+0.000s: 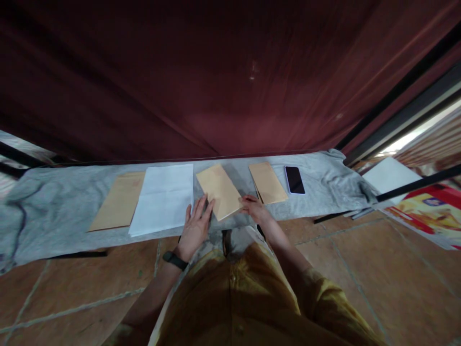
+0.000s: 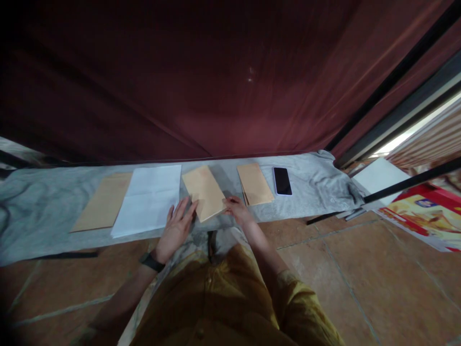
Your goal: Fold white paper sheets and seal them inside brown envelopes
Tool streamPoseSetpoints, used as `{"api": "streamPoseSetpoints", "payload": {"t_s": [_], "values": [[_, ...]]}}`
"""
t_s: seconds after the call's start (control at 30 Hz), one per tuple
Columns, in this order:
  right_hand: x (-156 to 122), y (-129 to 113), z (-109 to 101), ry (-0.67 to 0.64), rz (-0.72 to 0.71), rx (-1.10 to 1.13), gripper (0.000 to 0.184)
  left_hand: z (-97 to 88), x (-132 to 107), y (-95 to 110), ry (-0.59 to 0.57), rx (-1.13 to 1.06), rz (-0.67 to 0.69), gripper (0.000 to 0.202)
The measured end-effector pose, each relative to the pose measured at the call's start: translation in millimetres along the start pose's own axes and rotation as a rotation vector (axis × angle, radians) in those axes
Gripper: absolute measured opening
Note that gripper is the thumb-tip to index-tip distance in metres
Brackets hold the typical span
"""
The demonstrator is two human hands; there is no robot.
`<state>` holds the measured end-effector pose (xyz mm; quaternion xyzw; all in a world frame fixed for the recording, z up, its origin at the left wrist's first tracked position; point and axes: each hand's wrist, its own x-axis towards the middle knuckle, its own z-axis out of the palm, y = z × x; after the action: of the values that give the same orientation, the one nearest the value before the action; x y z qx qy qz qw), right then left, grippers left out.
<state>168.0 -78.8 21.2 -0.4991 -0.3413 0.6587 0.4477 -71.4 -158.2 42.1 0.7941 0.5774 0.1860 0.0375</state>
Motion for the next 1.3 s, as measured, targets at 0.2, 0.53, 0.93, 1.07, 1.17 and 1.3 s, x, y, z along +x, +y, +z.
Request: {"api": "streamPoseSetpoints", "payload": {"t_s": [0.2,0.53,0.93,1.07,1.17,1.3], "values": [[-3,24,10,0.125,-0.056,-0.01,0.034,37.6,11,3,0.047,-0.368,-0.176,0.052],[-20,32,2,0.075,-0.516,-1.033,0.044,44.9,14,2,-0.015,-0.192,-0.159,0.041],[-22,10,-3,-0.168,-0.656,-1.544,0.024,36.2,21,1,-0.153,0.048,0.044,0.034],[-19,8,-4,-0.204,-0.658,-1.584,0.022,30.3,21,1,-0.211,0.096,0.103,0.038],[-18,8,-4,-0.217,-0.67,-1.614,0.022,25.9,22,1,-0.247,0.109,0.116,0.042],[-18,10,-5,-0.217,-0.671,-1.625,0.022,24.2,21,4,-0.233,0.097,0.106,0.042]]}}
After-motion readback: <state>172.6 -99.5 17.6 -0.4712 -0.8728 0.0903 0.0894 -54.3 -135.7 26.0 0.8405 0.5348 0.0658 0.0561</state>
